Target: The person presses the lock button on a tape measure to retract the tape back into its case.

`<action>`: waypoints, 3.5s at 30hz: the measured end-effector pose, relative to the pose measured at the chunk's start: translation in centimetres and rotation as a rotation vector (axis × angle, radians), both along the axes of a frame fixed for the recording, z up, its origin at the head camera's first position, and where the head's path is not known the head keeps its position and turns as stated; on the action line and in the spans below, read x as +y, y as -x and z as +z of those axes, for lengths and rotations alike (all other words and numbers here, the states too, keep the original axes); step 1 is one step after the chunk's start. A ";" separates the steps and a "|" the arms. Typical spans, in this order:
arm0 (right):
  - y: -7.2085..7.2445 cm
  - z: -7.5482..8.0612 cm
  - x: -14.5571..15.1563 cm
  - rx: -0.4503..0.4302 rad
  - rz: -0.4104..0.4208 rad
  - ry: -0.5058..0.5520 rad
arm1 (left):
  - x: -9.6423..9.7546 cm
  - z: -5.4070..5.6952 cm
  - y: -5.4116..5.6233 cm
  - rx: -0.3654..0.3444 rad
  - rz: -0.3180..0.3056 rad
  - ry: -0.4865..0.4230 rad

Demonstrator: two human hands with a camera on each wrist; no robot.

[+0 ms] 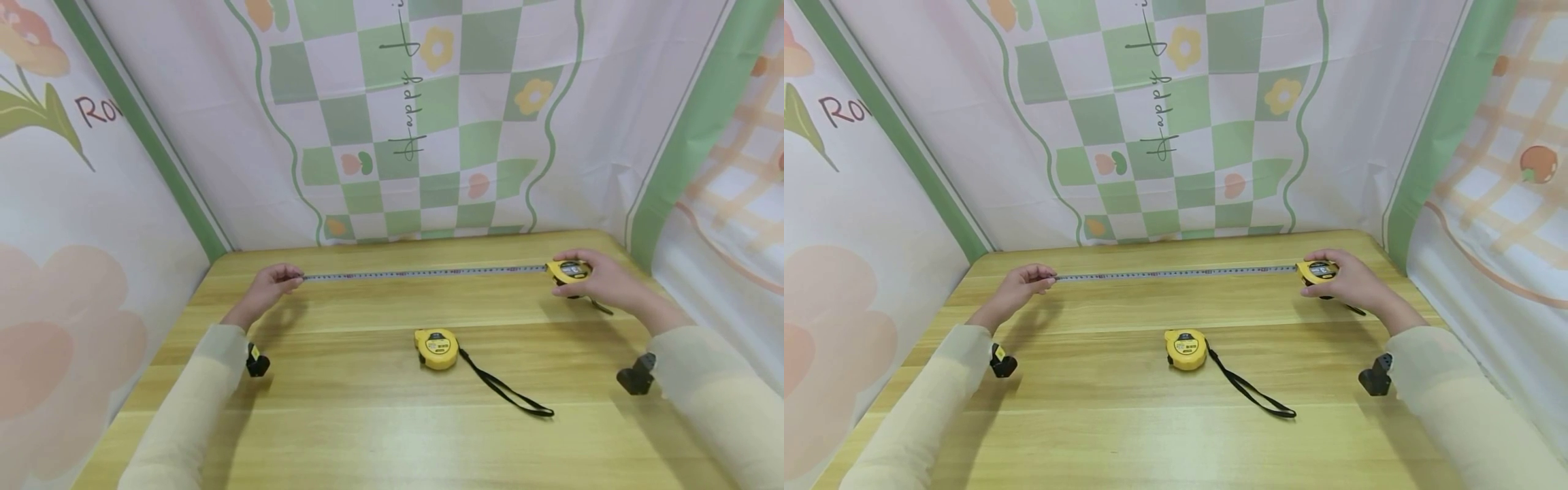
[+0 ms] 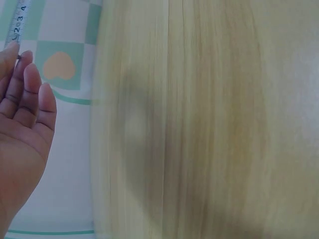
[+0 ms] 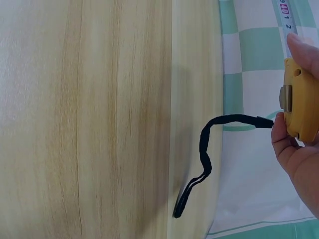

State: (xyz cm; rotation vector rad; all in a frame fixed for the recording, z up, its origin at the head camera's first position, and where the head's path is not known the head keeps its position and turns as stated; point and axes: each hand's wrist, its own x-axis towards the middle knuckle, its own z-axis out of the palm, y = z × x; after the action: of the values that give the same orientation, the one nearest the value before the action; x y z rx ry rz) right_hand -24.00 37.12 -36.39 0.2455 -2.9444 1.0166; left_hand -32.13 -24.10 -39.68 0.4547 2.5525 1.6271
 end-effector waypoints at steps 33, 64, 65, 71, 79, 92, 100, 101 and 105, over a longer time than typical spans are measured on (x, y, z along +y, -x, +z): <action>0.0 -0.1 -0.7 -0.005 0.016 0.059 | 1.5 0.5 0.0 -0.004 -0.012 0.023; 0.3 -0.2 -1.0 -0.015 0.010 0.036 | 1.9 0.3 -0.1 -0.010 -0.027 -0.017; 0.3 -0.2 -1.0 -0.017 0.010 0.036 | 2.0 0.3 -0.1 -0.008 -0.027 -0.016; 0.4 -0.3 -1.1 -0.023 0.009 0.047 | 2.2 0.1 0.1 -0.008 -0.028 -0.026; 0.3 -0.1 -1.5 -0.026 0.010 0.048 | 2.6 0.1 0.0 -0.009 -0.037 -0.021; 0.5 -0.4 -1.6 -0.031 0.014 0.062 | 3.0 0.2 -0.1 -0.015 -0.036 -0.050; 0.5 -0.2 -2.0 -0.036 0.018 0.071 | 3.2 0.2 -0.2 0.002 -0.049 -0.037; 0.5 -0.2 -2.1 -0.036 0.019 0.072 | 3.3 0.2 -0.2 0.001 -0.051 -0.038; 0.6 -0.4 -2.3 -0.033 0.024 0.080 | 3.4 0.1 -0.2 -0.005 -0.054 -0.031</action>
State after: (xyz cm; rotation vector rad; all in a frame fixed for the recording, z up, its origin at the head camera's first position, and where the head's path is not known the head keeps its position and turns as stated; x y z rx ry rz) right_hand -24.58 34.77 -36.80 0.2661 -2.9284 1.1491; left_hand -31.97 -20.70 -39.58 0.5163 2.4919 1.6488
